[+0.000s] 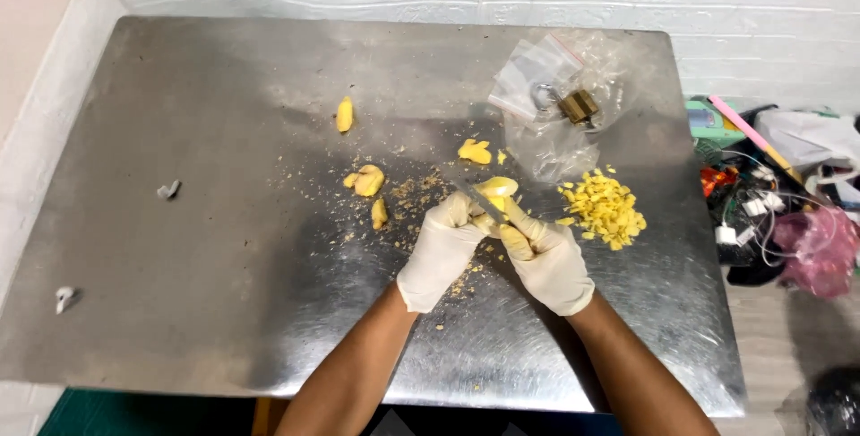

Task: Slicing small yellow roots into thin pieces using a knife on a metal table

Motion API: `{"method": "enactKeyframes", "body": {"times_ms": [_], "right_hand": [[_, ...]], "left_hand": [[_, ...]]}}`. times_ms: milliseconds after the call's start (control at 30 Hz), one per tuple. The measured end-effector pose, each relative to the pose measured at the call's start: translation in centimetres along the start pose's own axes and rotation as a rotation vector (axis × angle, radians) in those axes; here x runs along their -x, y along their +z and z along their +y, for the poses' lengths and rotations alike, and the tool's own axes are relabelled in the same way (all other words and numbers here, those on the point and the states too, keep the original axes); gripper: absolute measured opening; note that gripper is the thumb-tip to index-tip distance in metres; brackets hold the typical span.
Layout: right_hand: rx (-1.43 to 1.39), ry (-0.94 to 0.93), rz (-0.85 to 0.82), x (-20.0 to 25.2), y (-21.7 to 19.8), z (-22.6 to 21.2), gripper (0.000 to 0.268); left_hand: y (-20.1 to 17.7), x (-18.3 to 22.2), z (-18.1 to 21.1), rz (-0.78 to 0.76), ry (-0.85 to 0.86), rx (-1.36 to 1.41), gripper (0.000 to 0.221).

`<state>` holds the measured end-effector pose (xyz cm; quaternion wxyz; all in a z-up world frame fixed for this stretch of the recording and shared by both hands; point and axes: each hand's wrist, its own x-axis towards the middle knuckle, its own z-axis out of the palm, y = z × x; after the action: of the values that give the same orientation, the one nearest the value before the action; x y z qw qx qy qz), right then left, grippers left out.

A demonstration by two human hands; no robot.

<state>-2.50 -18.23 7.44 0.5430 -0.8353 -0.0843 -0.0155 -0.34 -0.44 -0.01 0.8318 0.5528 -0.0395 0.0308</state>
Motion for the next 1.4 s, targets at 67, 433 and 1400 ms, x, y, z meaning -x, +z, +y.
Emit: {"method": "enactKeyframes", "body": {"times_ms": [67, 433, 1400], "right_hand": [[0.102, -0.014, 0.009, -0.4, -0.5, -1.3, 0.039], [0.272, -0.252, 0.042, -1.5, -1.1, -0.5, 0.049], [0.388, -0.235, -0.148, -1.6, -2.2, -2.6, 0.069]], "left_hand": [[0.5, 0.3, 2.4, 0.000, -0.020, -0.059, 0.025], [5.3, 0.0, 11.9, 0.040, -0.053, -0.242, 0.021], [1.5, 0.4, 5.6, -0.021, -0.276, 0.343, 0.004]]}}
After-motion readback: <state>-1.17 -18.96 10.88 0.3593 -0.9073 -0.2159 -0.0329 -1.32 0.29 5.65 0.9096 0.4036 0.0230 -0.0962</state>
